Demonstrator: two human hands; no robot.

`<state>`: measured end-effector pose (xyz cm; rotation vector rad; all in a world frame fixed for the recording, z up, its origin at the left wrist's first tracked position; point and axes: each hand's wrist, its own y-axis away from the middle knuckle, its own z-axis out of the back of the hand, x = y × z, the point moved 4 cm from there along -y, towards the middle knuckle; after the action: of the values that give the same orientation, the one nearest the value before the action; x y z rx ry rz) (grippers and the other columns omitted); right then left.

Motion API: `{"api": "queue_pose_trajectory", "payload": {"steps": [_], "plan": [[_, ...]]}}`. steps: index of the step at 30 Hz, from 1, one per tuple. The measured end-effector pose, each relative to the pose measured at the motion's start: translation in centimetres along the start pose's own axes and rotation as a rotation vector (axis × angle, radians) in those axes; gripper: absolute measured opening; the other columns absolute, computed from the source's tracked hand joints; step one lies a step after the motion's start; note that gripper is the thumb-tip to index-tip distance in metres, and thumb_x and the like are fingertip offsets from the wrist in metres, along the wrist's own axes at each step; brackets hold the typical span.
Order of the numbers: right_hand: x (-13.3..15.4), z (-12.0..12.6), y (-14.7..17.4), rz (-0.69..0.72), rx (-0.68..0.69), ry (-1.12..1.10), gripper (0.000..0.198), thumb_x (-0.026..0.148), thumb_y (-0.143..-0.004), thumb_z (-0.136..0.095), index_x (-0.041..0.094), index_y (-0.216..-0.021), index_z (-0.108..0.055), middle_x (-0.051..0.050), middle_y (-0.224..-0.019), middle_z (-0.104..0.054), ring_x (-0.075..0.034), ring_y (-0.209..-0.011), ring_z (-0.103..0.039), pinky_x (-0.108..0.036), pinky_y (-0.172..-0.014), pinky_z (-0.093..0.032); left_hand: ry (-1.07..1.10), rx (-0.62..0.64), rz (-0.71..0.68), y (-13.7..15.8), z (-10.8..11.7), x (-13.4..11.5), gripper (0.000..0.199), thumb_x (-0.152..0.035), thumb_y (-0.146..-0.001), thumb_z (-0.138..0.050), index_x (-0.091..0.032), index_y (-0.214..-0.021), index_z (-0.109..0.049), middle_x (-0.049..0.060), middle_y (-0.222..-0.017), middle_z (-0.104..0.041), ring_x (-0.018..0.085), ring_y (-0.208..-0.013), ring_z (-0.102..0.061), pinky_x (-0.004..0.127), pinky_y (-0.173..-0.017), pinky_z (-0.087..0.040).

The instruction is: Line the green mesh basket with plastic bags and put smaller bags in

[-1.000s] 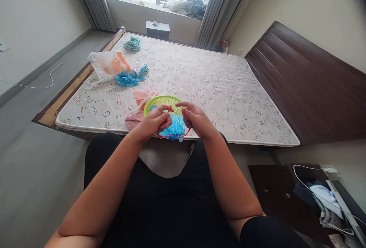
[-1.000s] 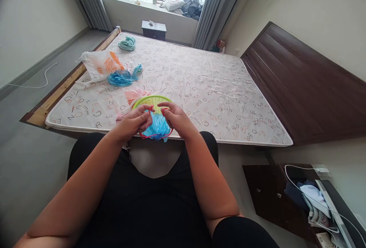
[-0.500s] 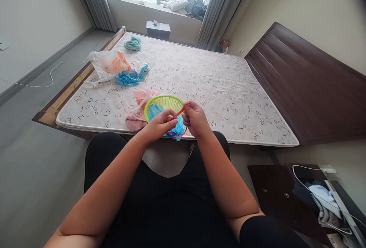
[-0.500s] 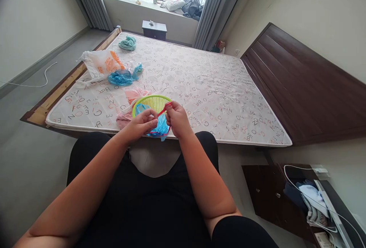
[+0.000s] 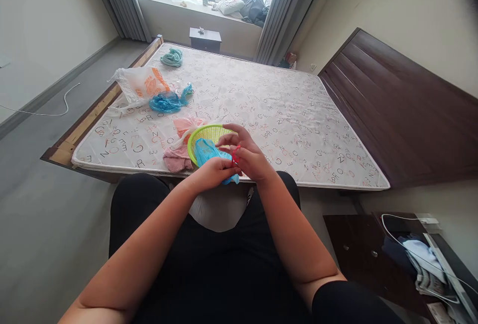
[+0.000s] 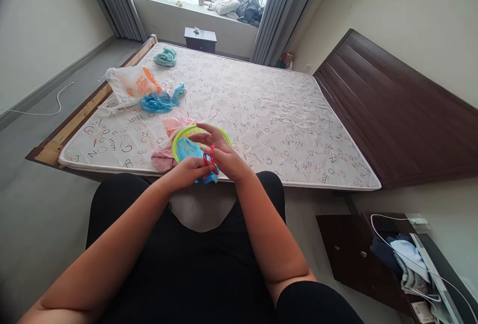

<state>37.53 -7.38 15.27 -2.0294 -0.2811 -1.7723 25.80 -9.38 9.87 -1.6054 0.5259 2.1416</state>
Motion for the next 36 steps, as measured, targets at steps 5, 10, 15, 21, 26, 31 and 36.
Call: {"api": "queue_pose_trajectory", "payload": {"steps": [5,10,15,21,26,31,36], "plan": [[-1.0,3.4,0.5,-0.125,0.172,0.451,0.043,0.046,-0.094,-0.058,0.027,-0.133,-0.06,-0.006,-0.116,-0.069,-0.022,-0.109,-0.062,-0.04,-0.097,-0.048,0.224,-0.008,0.019,0.0,1.0,0.8,0.049,-0.06,-0.091,-0.061,-0.014,-0.091,-0.077,0.001,-0.064,-0.057,0.01,-0.055,-0.045,0.023,-0.051,-0.033],[-1.2,5.3,1.1,-0.187,-0.011,0.723,0.026,0.043,-0.094,-0.057,0.021,-0.086,-0.066,0.001,-0.072,-0.062,-0.016,-0.072,-0.056,-0.03,-0.07,-0.045,0.456,-0.234,0.046,-0.5,1.6,1.5,0.047,-0.061,-0.084,-0.07,-0.014,-0.09,-0.071,0.0,-0.064,-0.058,0.006,-0.047,-0.037,0.021,-0.045,-0.026],[-0.8,2.9,1.9,-0.202,0.035,0.631,0.026,0.042,-0.096,-0.054,0.021,-0.081,-0.061,0.003,-0.065,-0.057,-0.014,-0.064,-0.053,-0.027,-0.063,-0.04,0.619,-0.452,0.09,-1.0,1.5,2.3,0.043,-0.054,-0.081,-0.075,-0.016,-0.097,-0.065,-0.002,-0.063,-0.06,0.005,-0.043,-0.035,0.018,-0.041,-0.023],[-1.9,-0.3,2.2,-0.028,0.2,0.645,0.017,0.025,-0.092,-0.062,0.022,-0.075,-0.063,-0.001,-0.079,-0.065,-0.015,-0.074,-0.054,-0.029,-0.07,-0.041,0.753,-0.349,0.199,-0.8,1.0,2.3,0.041,-0.049,-0.076,-0.082,-0.013,-0.092,-0.07,0.004,-0.074,-0.067,0.009,-0.058,-0.057,0.02,-0.05,-0.042],[-0.6,0.8,2.5,-0.099,0.251,0.585,0.023,0.032,-0.09,-0.069,0.022,-0.07,-0.065,0.002,-0.066,-0.058,-0.013,-0.063,-0.047,-0.027,-0.064,-0.037,0.808,-0.234,0.194,-0.4,1.5,1.7,0.042,-0.043,-0.066,-0.091,-0.011,-0.088,-0.073,0.001,-0.067,-0.061,0.004,-0.052,-0.046,0.015,-0.042,-0.028],[0.9,3.3,1.6,-0.013,-0.095,0.29,0.023,0.04,-0.097,-0.055,0.023,-0.093,-0.07,-0.002,-0.093,-0.067,-0.017,-0.091,-0.061,-0.031,-0.081,-0.048,0.63,-0.092,0.19,0.0,1.5,1.0,0.038,-0.041,-0.073,-0.086,-0.012,-0.095,-0.076,0.006,-0.079,-0.068,0.007,-0.059,-0.054,0.017,-0.046,-0.035],[-2.7,2.6,1.0,-0.205,0.111,0.095,0.026,0.042,-0.091,-0.065,0.022,-0.108,-0.067,-0.003,-0.1,-0.072,-0.018,-0.095,-0.067,-0.032,-0.083,-0.053,0.41,0.011,0.072,0.5,1.7,0.1,0.028,-0.039,-0.084,-0.076,-0.016,-0.099,-0.077,0.006,-0.085,-0.071,0.012,-0.069,-0.061,0.021,-0.056,-0.046]]}}
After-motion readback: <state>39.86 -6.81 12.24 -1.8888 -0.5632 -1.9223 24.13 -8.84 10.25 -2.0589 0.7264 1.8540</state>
